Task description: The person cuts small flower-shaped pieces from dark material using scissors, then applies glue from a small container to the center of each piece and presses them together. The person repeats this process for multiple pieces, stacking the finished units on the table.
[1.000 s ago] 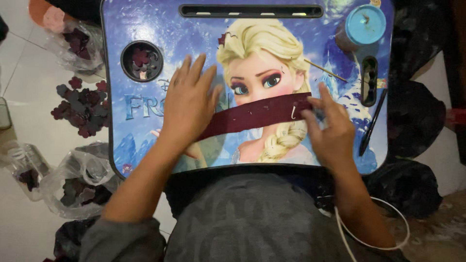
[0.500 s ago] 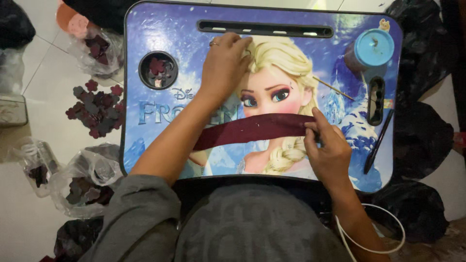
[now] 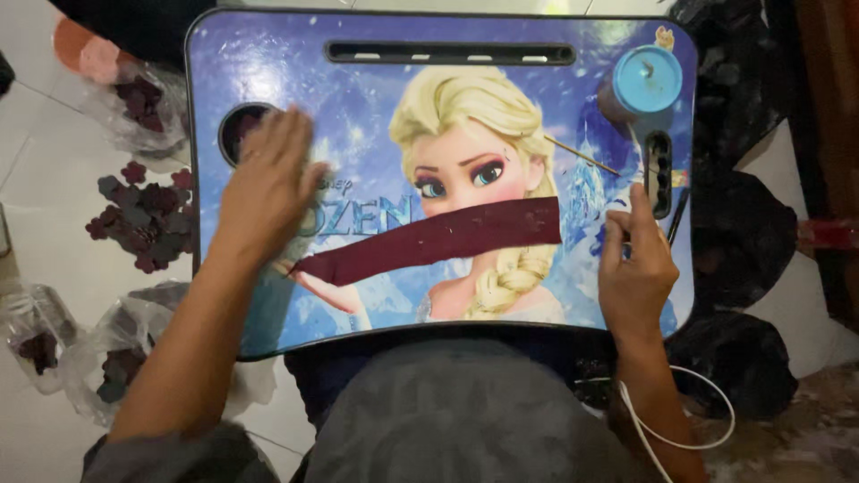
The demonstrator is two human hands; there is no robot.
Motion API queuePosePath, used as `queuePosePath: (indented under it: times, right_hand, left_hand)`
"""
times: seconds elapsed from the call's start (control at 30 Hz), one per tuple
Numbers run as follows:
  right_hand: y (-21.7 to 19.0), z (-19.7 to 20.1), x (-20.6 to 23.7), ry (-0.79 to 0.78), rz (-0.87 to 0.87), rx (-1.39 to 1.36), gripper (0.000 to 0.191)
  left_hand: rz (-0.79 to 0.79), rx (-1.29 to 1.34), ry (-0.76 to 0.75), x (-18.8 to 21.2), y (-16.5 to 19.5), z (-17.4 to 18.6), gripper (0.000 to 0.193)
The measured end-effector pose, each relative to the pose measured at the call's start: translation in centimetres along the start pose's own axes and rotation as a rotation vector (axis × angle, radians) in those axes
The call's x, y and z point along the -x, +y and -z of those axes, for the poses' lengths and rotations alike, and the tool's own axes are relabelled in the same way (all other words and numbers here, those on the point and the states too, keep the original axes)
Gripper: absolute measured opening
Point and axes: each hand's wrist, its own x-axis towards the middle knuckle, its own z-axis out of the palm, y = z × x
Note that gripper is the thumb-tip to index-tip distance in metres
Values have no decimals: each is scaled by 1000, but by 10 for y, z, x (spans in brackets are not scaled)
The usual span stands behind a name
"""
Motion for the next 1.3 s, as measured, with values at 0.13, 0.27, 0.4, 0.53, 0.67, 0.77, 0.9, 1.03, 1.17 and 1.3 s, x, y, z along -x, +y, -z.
queuePosePath:
  times: [0.13, 0.27, 0.4, 0.53, 0.67, 0.77, 0.9, 1.03, 1.17, 1.3]
  right_hand:
    - [-2, -7, -8, -23, -2, -14, 51]
    - [-8, -25, -12, -170, 179, 78, 53]
    - [-4, -18, -1, -269, 177, -23, 51]
    - [-15, 3, 35, -334, 196, -55, 48]
    - [-33, 16, 68, -362, 142, -81, 49]
    - [-39, 23, 74, -354, -50, -245, 49]
    - [-37, 40, 74, -262, -481, -274, 69]
    - [-42, 37, 73, -185, -150, -85, 83]
    - [-52, 30, 77, -188, -57, -33, 76]
    - [-45, 31, 82, -239, -29, 21, 59]
  left_hand:
    - [139, -66, 23, 32, -11, 12, 60]
    - [90, -93, 132, 45, 9, 1, 67]
    - [-56, 53, 23, 44, 55, -33, 77]
    - [-159, 66, -115, 57, 102, -52, 83]
    - [-168, 51, -81, 69, 136, -64, 80]
    - [-175, 25, -74, 71, 143, -69, 80]
    - [-174, 2, -81, 73, 142, -70, 77]
    - [-167, 23, -70, 72, 144, -67, 75]
    - [-181, 18, -36, 71, 146, -66, 75]
    - [-169, 46, -49, 72, 145, -67, 76]
